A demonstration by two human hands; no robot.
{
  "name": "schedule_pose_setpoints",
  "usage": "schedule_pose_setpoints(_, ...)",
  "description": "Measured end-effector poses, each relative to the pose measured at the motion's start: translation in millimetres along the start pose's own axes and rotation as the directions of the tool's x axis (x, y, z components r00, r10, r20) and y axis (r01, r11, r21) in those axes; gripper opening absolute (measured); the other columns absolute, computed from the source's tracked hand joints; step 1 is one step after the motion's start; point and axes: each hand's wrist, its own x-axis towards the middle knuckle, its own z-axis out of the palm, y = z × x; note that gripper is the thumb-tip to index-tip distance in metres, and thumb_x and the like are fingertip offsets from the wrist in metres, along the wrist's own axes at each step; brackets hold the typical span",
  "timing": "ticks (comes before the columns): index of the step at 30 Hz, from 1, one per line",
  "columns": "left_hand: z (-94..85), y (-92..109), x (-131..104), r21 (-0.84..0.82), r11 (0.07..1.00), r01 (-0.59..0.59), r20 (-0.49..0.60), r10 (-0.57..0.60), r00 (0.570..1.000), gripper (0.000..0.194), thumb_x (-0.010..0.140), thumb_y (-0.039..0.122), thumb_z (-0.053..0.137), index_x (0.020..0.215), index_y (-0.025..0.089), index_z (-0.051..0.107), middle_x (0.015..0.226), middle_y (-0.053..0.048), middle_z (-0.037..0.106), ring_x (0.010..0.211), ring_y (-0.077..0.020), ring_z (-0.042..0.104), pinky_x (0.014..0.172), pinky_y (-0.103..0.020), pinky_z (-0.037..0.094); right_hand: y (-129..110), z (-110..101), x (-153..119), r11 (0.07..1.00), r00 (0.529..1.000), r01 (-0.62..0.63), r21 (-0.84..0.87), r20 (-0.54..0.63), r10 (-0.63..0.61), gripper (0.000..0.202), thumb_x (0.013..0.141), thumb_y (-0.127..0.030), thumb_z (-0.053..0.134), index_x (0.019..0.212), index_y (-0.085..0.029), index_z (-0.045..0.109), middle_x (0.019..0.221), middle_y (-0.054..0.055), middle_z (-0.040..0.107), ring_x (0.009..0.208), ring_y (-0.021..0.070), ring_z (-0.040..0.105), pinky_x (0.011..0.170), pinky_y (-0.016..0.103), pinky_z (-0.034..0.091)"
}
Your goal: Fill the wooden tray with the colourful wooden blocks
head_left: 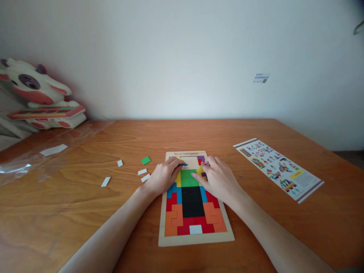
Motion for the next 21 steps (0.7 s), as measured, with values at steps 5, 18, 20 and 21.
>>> schedule_pose_setpoints(5,-1.0,1.9,0.3,-0.007,1.0,0.015,-0.005,-0.015,1.0,0.025,0.099,0.023,0.045,0.112,0.023,0.066,0.11,-0.008,0.069,0.101,-0.0223,0.067,0.088,-0.034,0.055,17.5,5.5,2.8,0.989,0.995,-0.053,0.135,-0.074,0.063,0.045,0.101,-0.039,0.042,0.079,-0.018,0.075,0.095,0.013,0.067,0.092,0.0272,0.064,0.084,0.042,0.054)
schedule_pose_setpoints(18,-4.2,2.2,-11.2,0.004,0.998,0.064,-0.09,-0.063,0.994,0.022,0.096,0.024,0.049,0.11,0.022,0.066,0.104,-0.008,0.071,0.095,-0.0225,0.069,0.083,-0.034,0.055,26.5,21.3,1.7,0.91,0.992,0.126,0.394,-0.08,-0.102,0.03,0.098,-0.028,0.048,0.107,-0.022,0.077,0.125,0.006,0.069,0.118,0.0233,0.066,0.107,0.044,0.05)
schedule_pose_setpoints(20,-4.7,2.9,-11.2,-0.046,0.992,0.119,-0.152,-0.125,0.98,0.019,0.093,0.025,0.054,0.106,0.022,0.068,0.102,-0.008,0.072,0.092,-0.0229,0.07,0.082,-0.034,0.055,25.7,19.6,1.7,0.902,0.994,0.104,0.419,-0.081,-0.077,0.028,0.097,-0.028,0.05,0.102,-0.024,0.078,0.124,0.005,0.07,0.116,0.0235,0.067,0.106,0.045,0.051)
schedule_pose_setpoints(21,-5.0,3.2,-11.3,-0.094,0.984,0.149,-0.183,-0.164,0.969,0.018,0.091,0.026,0.057,0.104,0.023,0.069,0.1,-0.007,0.073,0.09,-0.0227,0.07,0.081,-0.033,0.056,25.0,18.0,1.6,0.898,0.995,0.087,0.431,-0.075,-0.06,0.028,0.096,-0.029,0.051,0.098,-0.025,0.078,0.122,0.003,0.071,0.114,0.0234,0.068,0.105,0.045,0.052)
